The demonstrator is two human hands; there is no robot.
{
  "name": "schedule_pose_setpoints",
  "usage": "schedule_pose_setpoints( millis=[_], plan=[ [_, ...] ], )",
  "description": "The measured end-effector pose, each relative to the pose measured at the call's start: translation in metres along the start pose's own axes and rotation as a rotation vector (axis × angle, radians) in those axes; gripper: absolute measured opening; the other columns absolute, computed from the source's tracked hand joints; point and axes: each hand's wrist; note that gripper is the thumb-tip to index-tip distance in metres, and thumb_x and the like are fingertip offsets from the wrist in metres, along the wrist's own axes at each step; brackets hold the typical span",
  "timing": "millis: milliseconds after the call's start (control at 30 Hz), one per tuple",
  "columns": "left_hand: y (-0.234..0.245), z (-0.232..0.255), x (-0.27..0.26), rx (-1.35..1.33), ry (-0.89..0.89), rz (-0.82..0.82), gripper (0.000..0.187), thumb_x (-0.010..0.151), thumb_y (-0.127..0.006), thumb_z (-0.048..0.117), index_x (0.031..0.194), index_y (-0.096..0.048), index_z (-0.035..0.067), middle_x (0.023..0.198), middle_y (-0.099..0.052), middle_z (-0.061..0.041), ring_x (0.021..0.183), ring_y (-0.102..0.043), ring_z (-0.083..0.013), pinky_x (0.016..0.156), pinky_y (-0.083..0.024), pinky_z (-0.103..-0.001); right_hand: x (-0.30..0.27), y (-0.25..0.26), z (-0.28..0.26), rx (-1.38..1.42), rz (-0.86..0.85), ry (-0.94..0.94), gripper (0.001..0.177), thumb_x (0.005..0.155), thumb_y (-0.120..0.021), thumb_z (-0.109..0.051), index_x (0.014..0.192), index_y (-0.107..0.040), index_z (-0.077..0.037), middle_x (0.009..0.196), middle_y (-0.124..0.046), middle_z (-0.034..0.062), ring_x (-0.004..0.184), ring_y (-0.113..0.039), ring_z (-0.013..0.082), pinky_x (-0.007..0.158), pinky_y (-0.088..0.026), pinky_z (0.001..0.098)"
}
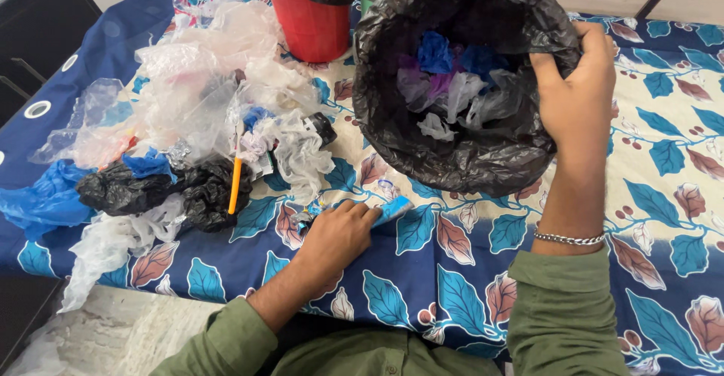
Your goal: The person sorts crumpled paper and plastic waste from a table into separate buckets. They pick up crumpled paper and place it into a green bucket, then pick up plastic bags and other plastic items and place them into a black bucket.
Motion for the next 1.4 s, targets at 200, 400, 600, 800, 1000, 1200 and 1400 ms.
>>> schedule_pose_setpoints(
  millis=[200,400,600,800,1000,1200,1400],
  plan=[
    [0.054,0.017,-0.001,-0.137,0.145,-0.193,0.031,0.094,-0.063,0.015,0.125,-0.058,0.012,0.085,-0.068,-0.009,0.079,-0.069,-0.0298,0.065,-0.054,-0.045,0.001,0.001,-0.002,0.008,0.002,-0.050,0.030,0.103,-0.077,-0.015,0.126,-0.062,-0.002,0.118,-0.060,0.0148,0.112,-0.060,0.0307,0.100,-0.047,0.0415],
    [0.153,0.038,0.022,-0.427,-0.027,0.152,0.025,0.082,-0.075,0.017,0.105,-0.069,0.014,0.092,-0.067,-0.008,0.073,-0.070,-0.0295,0.062,-0.055,-0.041,0.002,0.001,-0.001,0.011,0.008,-0.067,0.032,0.102,-0.076,-0.015,0.126,-0.061,-0.002,0.118,-0.061,0.0148,0.111,-0.061,0.0304,0.098,-0.048,0.0413],
    [0.161,0.020,0.111,-0.123,-0.115,0.399,0.019,0.084,-0.074,0.013,0.103,-0.077,0.015,0.093,-0.069,-0.006,0.087,-0.069,-0.0295,0.069,-0.054,-0.044,0.002,-0.001,-0.010,0.043,0.020,0.019,0.032,0.105,-0.078,-0.015,0.129,-0.062,-0.001,0.119,-0.063,0.0143,0.111,-0.063,0.0301,0.100,-0.050,0.0404],
    [0.088,-0.006,0.236,0.253,-0.218,0.519,0.009,0.080,-0.068,0.009,0.084,-0.075,0.013,0.086,-0.072,-0.005,0.085,-0.071,-0.0245,0.069,-0.056,-0.039,0.004,0.003,-0.020,0.059,0.008,-0.077,0.032,0.102,-0.076,-0.017,0.126,-0.063,-0.001,0.114,-0.062,0.0130,0.105,-0.064,0.0268,0.094,-0.051,0.0377],
    [0.008,-0.020,0.319,0.390,-0.135,0.253,0.015,0.086,-0.066,0.014,0.078,-0.078,0.019,0.081,-0.076,-0.005,0.078,-0.075,-0.0237,0.064,-0.057,-0.037,0.006,0.004,-0.018,0.072,-0.006,-0.103,0.030,0.101,-0.076,-0.017,0.123,-0.064,-0.001,0.111,-0.062,0.0125,0.103,-0.064,0.0271,0.093,-0.051,0.0374],
    [-0.037,-0.027,0.334,0.350,-0.071,0.020,0.018,0.091,-0.063,0.012,0.092,-0.080,0.016,0.094,-0.078,-0.008,0.085,-0.076,-0.0274,0.068,-0.059,-0.040,0.004,0.002,-0.016,0.065,0.001,-0.042,0.029,0.102,-0.076,-0.015,0.124,-0.064,-0.001,0.114,-0.061,0.0134,0.105,-0.064,0.0280,0.095,-0.051,0.0378],
    [-0.020,-0.026,0.313,0.218,-0.006,-0.196,0.020,0.093,-0.061,0.017,0.101,-0.078,0.012,0.104,-0.076,-0.014,0.091,-0.075,-0.0319,0.074,-0.059,-0.045,0.004,0.001,-0.018,0.088,-0.001,-0.078,0.032,0.101,-0.077,-0.015,0.125,-0.063,0.000,0.116,-0.061,0.0135,0.106,-0.064,0.0276,0.095,-0.051,0.0369]
  ],
)
Point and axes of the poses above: each hand's wrist, its own x-axis towards the middle knuckle, its own y-axis out of the back of the hand, z = x × y
